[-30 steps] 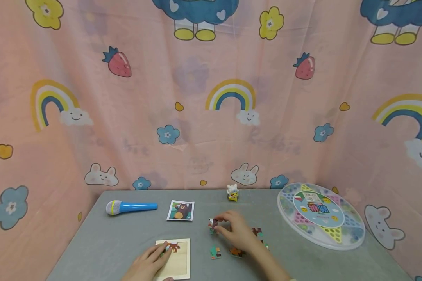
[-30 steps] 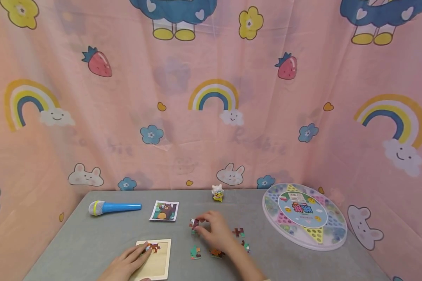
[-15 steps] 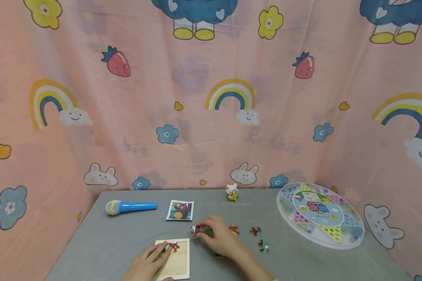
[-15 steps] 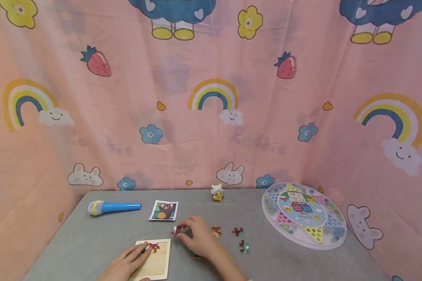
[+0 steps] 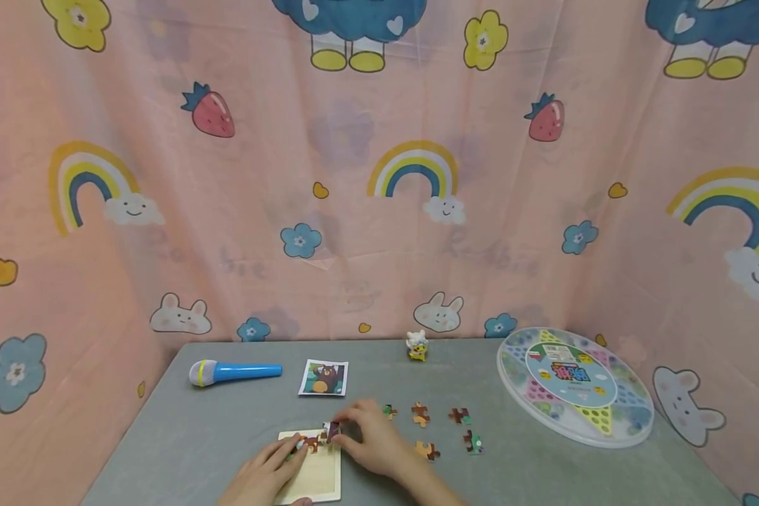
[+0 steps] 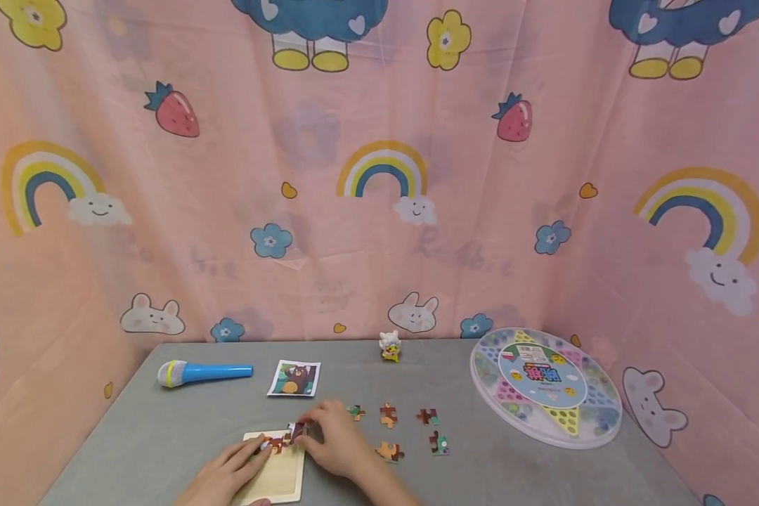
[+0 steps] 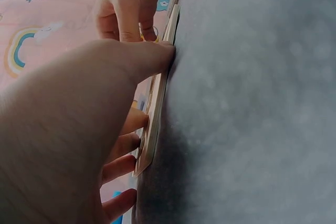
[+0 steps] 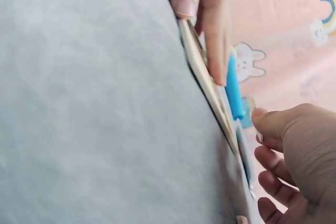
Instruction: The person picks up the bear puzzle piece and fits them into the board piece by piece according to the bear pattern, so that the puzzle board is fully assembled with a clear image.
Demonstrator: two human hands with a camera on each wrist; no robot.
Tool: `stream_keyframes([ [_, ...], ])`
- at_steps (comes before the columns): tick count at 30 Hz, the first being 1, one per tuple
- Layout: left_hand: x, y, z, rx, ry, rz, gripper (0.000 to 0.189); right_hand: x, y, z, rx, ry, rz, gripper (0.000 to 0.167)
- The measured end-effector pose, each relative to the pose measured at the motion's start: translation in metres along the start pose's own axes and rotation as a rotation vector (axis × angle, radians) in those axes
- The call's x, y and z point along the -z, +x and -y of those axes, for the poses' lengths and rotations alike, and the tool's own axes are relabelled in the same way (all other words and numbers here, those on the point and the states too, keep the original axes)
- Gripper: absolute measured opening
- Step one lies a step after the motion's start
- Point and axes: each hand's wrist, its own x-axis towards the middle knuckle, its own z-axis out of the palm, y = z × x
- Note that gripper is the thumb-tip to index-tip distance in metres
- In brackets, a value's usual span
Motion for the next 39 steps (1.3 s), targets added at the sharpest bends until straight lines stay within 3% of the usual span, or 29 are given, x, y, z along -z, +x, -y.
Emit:
stream_keyframes([
  [7, 0.002, 0.000, -0.001, 0.003, -0.021, 0.016, 0.093, -0.007, 0.001, 0.000, -0.035, -0.041, 0.054, 0.025],
  [12, 0.004, 0.001, -0.004, 0.007, -0.035, 0.025, 0.092, -0.008, -0.002, -0.001, -0.005, -0.059, 0.053, 0.024],
  [18, 0.006, 0.000, -0.009, -0.063, 0.000, -0.045, 0.089, -0.011, -0.004, -0.002, 0.028, -0.070, 0.042, 0.023],
  [26, 0.009, 0.000, -0.013, -0.129, 0.015, -0.055, 0.085, -0.010, -0.002, -0.002, 0.024, -0.074, 0.040, 0.023],
  [32, 0.015, 0.003, -0.014, -0.144, 0.098, 0.021, 0.081, -0.011, -0.002, -0.003, 0.036, -0.072, 0.040, 0.023],
  [39, 0.020, 0.005, -0.016, -0.127, 0.089, 0.081, 0.079, -0.011, -0.002, -0.002, 0.034, -0.062, 0.050, 0.023],
])
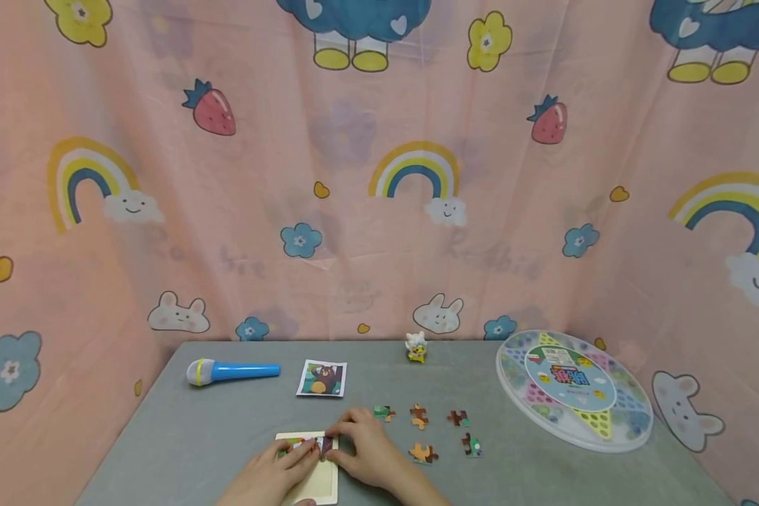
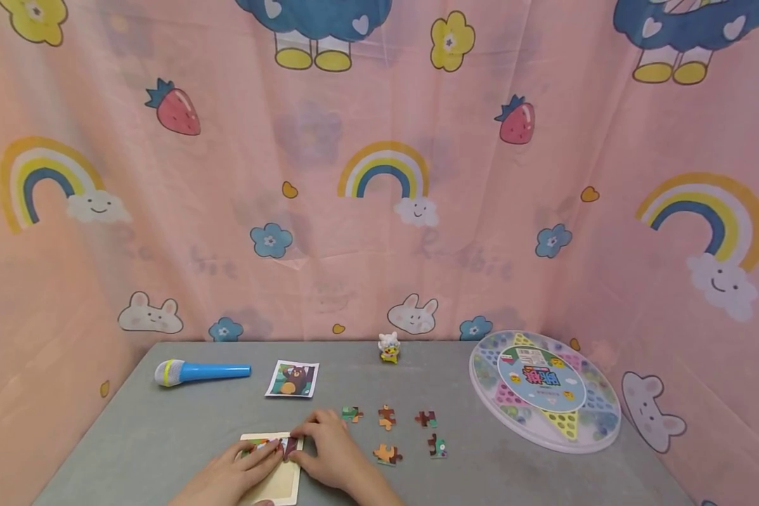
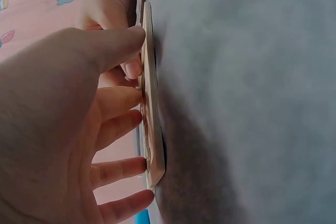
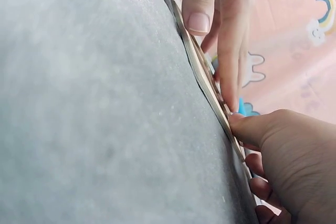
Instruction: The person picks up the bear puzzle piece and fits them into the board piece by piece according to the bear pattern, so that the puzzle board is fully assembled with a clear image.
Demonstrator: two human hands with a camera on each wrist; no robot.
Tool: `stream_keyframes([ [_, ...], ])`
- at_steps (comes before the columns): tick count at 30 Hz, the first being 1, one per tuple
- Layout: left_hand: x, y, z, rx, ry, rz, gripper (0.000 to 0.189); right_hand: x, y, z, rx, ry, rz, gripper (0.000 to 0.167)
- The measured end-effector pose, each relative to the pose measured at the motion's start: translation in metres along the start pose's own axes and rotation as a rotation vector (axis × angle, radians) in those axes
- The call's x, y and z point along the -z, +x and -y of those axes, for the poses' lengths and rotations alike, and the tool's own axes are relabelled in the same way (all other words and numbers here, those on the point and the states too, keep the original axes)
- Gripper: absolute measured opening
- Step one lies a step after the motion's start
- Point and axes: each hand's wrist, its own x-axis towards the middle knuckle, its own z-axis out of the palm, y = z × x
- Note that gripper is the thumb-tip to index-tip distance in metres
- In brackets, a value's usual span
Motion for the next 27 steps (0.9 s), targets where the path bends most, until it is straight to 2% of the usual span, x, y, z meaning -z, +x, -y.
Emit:
stream_keyframes([
  [5, 0.0029, 0.0023, -0.0014, 0.014, 0.001, 0.027, 0.079, 0.0012, -0.0007, -0.0001, -0.006, 0.020, 0.003, 0.024],
  [12, 0.0025, 0.0030, -0.0013, -0.020, 0.006, 0.008, 0.074, -0.0003, -0.0008, -0.0019, -0.020, 0.048, 0.011, 0.018],
  [18, -0.0004, 0.0041, -0.0057, 0.012, -0.009, 0.016, 0.079, -0.0020, -0.0050, -0.0025, -0.025, 0.070, 0.015, 0.016],
  [23, -0.0035, 0.0004, -0.0081, -0.016, 0.012, -0.047, 0.079, -0.0017, -0.0063, -0.0020, -0.031, 0.063, 0.005, 0.016],
  [27, 0.0005, -0.0030, -0.0078, -0.029, 0.001, -0.106, 0.077, 0.0001, 0.0000, -0.0006, -0.008, 0.040, 0.002, 0.017],
])
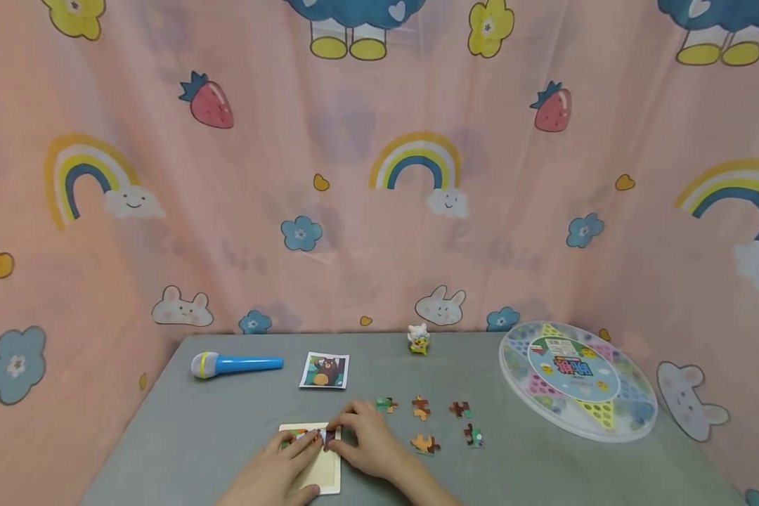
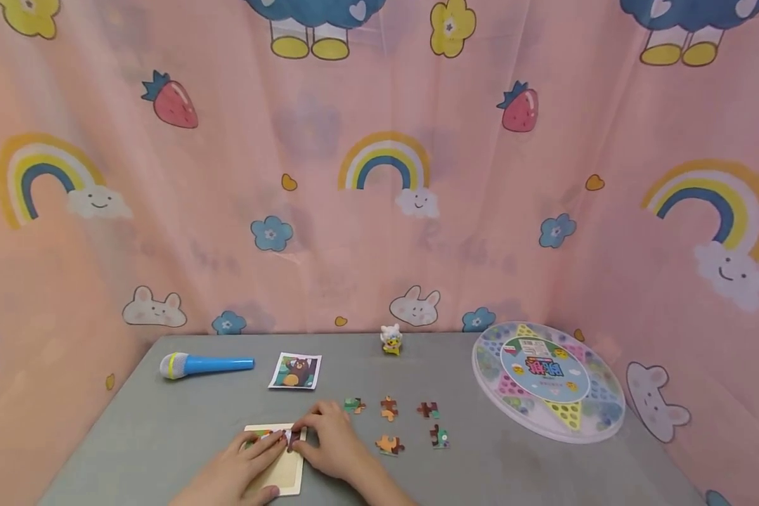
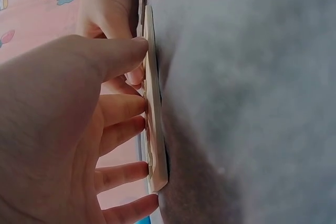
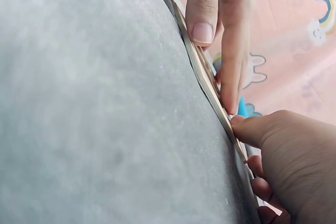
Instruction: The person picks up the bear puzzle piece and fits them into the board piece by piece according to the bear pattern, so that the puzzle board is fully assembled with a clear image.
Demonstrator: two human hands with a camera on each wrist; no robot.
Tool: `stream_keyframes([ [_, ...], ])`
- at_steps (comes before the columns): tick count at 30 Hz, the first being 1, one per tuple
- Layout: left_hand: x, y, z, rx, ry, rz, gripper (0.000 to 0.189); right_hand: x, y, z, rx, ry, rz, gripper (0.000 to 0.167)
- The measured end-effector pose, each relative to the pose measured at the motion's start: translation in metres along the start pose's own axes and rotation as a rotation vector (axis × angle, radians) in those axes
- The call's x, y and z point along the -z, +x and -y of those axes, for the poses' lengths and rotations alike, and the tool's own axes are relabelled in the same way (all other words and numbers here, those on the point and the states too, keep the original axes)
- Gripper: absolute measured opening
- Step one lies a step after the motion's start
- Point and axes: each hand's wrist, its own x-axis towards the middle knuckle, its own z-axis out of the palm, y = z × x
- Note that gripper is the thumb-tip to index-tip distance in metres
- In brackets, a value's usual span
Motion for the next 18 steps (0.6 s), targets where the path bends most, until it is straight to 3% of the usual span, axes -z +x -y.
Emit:
stream_keyframes([
  [3, 0.004, -0.003, -0.005, 0.007, -0.039, -0.013, 0.075, 0.001, 0.001, 0.001, 0.015, -0.019, -0.012, 0.018],
  [10, 0.013, -0.010, -0.013, 0.002, -0.077, -0.117, 0.070, 0.002, 0.005, 0.001, 0.044, -0.052, -0.044, 0.019],
  [18, 0.014, -0.011, -0.017, 0.029, -0.055, -0.102, 0.071, 0.003, 0.004, 0.001, 0.045, -0.056, -0.030, 0.021],
])
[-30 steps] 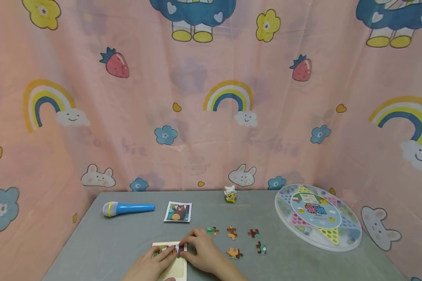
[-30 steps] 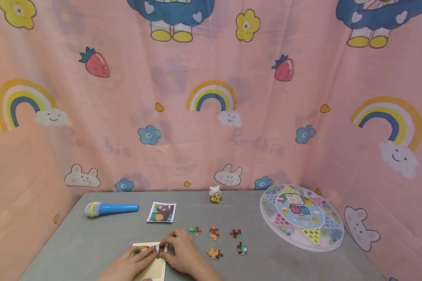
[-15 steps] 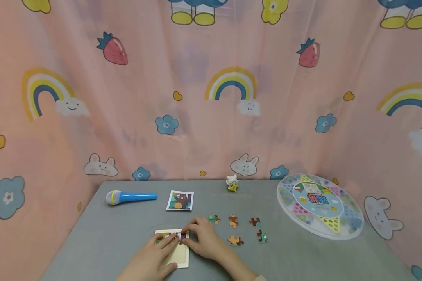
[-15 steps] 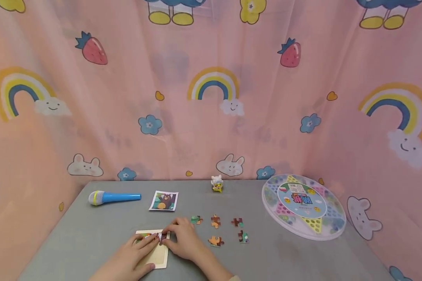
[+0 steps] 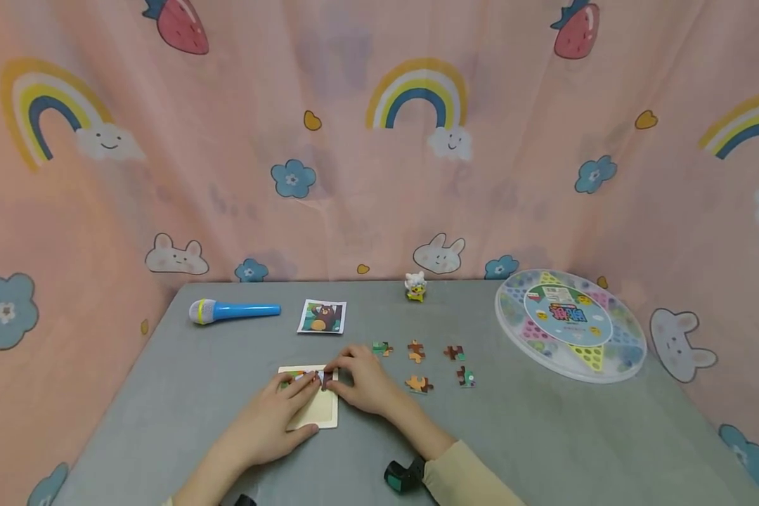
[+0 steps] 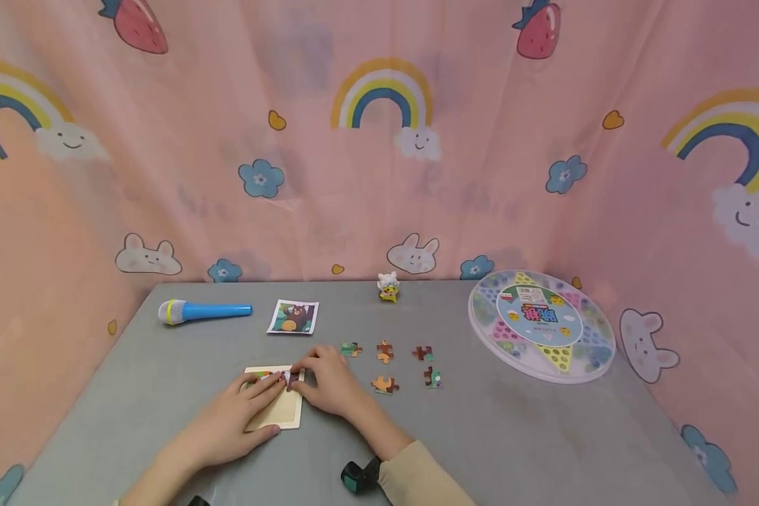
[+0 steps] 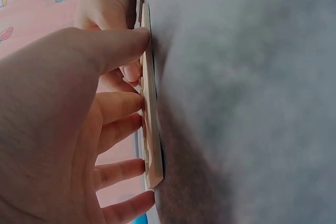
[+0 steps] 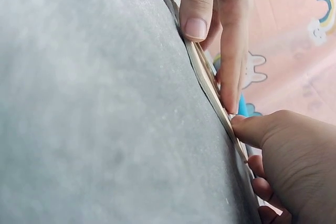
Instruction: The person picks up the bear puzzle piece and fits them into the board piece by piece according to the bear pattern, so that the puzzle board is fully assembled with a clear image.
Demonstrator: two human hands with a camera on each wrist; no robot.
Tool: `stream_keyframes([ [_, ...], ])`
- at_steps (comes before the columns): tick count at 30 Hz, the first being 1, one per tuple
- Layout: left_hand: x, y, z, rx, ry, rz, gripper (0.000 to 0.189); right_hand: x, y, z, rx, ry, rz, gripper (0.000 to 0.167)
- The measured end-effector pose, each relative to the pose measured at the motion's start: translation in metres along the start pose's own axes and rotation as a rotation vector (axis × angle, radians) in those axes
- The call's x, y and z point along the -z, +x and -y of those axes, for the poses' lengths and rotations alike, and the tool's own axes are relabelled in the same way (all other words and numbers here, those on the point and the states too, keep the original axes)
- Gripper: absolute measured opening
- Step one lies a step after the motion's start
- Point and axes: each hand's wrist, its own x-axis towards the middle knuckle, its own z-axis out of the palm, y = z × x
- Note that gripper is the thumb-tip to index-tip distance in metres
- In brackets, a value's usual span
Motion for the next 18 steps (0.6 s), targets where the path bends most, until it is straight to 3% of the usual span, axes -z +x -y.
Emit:
stream_keyframes([
  [8, 0.001, -0.001, 0.007, -0.003, 0.010, 0.005, 0.073, 0.001, 0.002, 0.002, 0.001, 0.001, -0.004, 0.020],
  [15, 0.004, -0.011, 0.017, 0.116, -0.063, -0.012, 0.085, -0.002, -0.002, 0.000, -0.014, -0.013, 0.009, 0.020],
  [18, 0.005, -0.015, 0.023, 0.136, -0.080, -0.018, 0.091, -0.002, 0.000, 0.000, -0.004, -0.016, -0.004, 0.020],
])
